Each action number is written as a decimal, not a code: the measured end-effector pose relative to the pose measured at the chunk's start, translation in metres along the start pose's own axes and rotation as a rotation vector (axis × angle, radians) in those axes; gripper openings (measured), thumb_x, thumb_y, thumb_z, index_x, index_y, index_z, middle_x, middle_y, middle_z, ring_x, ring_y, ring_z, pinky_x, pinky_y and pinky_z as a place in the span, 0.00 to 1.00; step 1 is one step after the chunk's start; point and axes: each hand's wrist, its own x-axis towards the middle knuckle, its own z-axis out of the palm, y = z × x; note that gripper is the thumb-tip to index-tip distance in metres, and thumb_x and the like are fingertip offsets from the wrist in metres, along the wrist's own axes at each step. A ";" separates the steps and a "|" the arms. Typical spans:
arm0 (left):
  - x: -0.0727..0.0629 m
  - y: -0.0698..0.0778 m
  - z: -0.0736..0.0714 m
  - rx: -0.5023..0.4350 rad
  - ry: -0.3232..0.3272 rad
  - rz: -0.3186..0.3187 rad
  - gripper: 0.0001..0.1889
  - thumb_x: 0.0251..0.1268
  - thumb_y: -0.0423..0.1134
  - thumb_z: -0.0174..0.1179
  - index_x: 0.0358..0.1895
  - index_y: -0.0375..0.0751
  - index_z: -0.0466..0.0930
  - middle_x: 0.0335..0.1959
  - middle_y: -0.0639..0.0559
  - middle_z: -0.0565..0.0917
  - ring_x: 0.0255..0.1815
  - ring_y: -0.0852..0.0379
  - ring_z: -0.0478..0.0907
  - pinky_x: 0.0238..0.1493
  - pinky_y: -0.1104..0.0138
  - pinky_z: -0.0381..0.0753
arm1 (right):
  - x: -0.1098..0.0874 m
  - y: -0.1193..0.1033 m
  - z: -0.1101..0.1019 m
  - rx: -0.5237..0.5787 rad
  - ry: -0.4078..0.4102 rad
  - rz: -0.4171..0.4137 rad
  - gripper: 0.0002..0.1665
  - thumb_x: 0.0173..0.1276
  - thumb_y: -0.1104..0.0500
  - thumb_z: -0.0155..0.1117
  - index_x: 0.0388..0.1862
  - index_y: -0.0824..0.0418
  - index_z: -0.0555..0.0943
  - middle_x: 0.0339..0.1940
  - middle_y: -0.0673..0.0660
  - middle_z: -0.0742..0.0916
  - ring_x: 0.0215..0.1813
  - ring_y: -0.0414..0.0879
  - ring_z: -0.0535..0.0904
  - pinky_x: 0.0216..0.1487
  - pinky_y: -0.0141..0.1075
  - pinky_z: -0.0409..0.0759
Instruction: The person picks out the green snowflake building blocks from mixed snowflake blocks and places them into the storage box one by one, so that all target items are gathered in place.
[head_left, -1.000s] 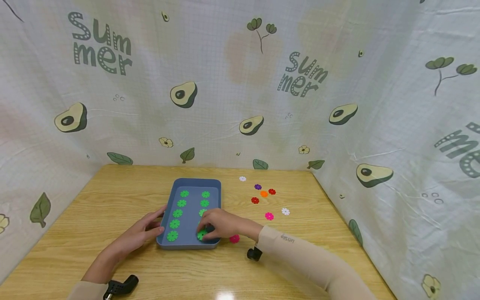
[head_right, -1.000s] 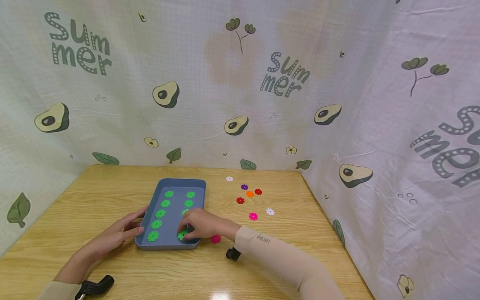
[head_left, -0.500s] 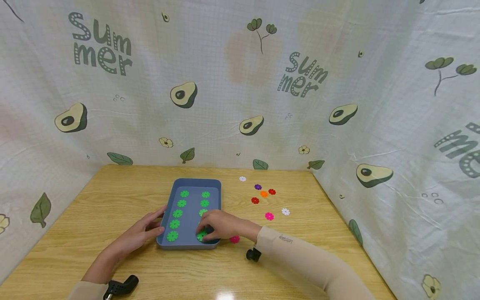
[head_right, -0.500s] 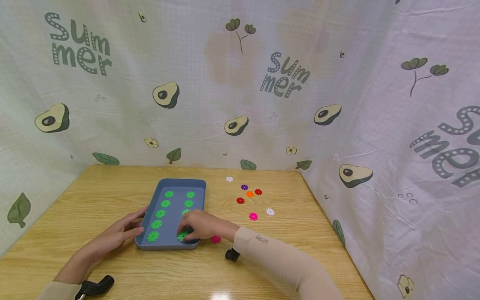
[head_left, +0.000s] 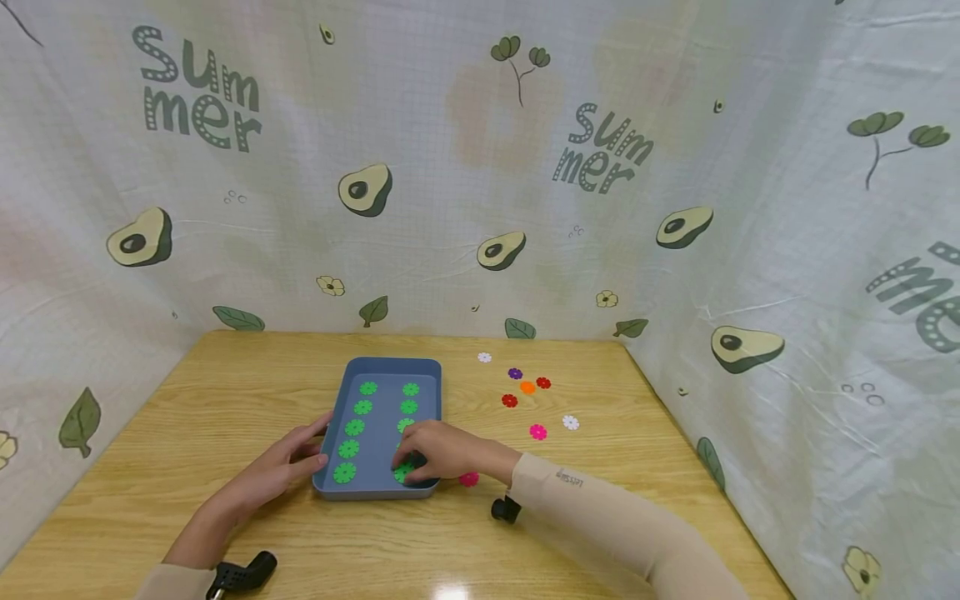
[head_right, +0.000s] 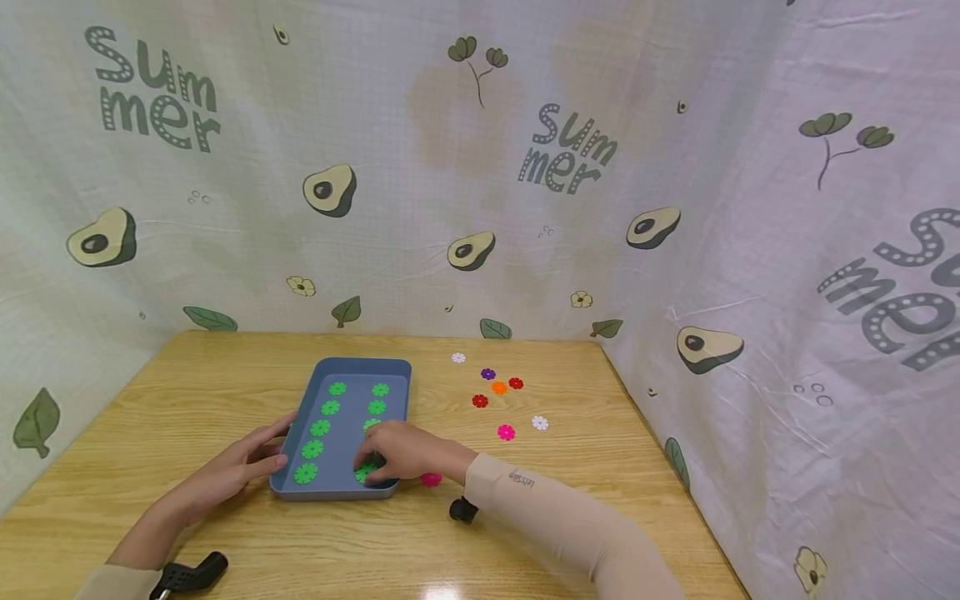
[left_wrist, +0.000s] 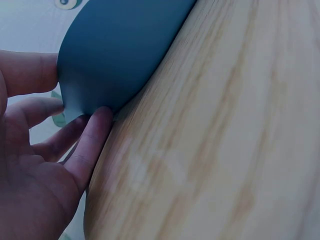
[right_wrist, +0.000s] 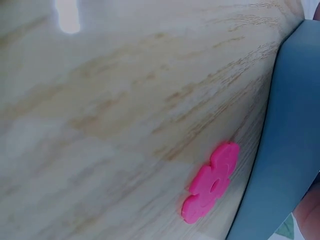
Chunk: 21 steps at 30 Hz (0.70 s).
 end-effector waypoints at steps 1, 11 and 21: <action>0.000 0.000 0.000 0.002 0.000 0.001 0.40 0.83 0.43 0.58 0.89 0.47 0.47 0.84 0.31 0.53 0.75 0.31 0.67 0.70 0.43 0.70 | 0.000 0.000 0.000 -0.004 0.002 -0.002 0.15 0.72 0.51 0.77 0.54 0.53 0.92 0.47 0.47 0.89 0.48 0.37 0.82 0.48 0.18 0.70; 0.005 0.001 0.001 0.003 -0.010 0.004 0.40 0.83 0.43 0.59 0.89 0.46 0.47 0.84 0.31 0.53 0.75 0.31 0.67 0.69 0.47 0.71 | -0.016 0.001 -0.011 0.049 0.067 0.026 0.16 0.74 0.51 0.75 0.57 0.53 0.91 0.52 0.48 0.89 0.57 0.39 0.81 0.61 0.24 0.73; 0.003 0.000 0.001 -0.013 -0.011 0.016 0.41 0.83 0.43 0.59 0.89 0.47 0.46 0.84 0.31 0.53 0.75 0.29 0.67 0.65 0.56 0.75 | -0.084 0.010 -0.032 0.190 0.248 0.241 0.21 0.77 0.56 0.71 0.66 0.56 0.86 0.63 0.50 0.85 0.67 0.47 0.78 0.69 0.45 0.77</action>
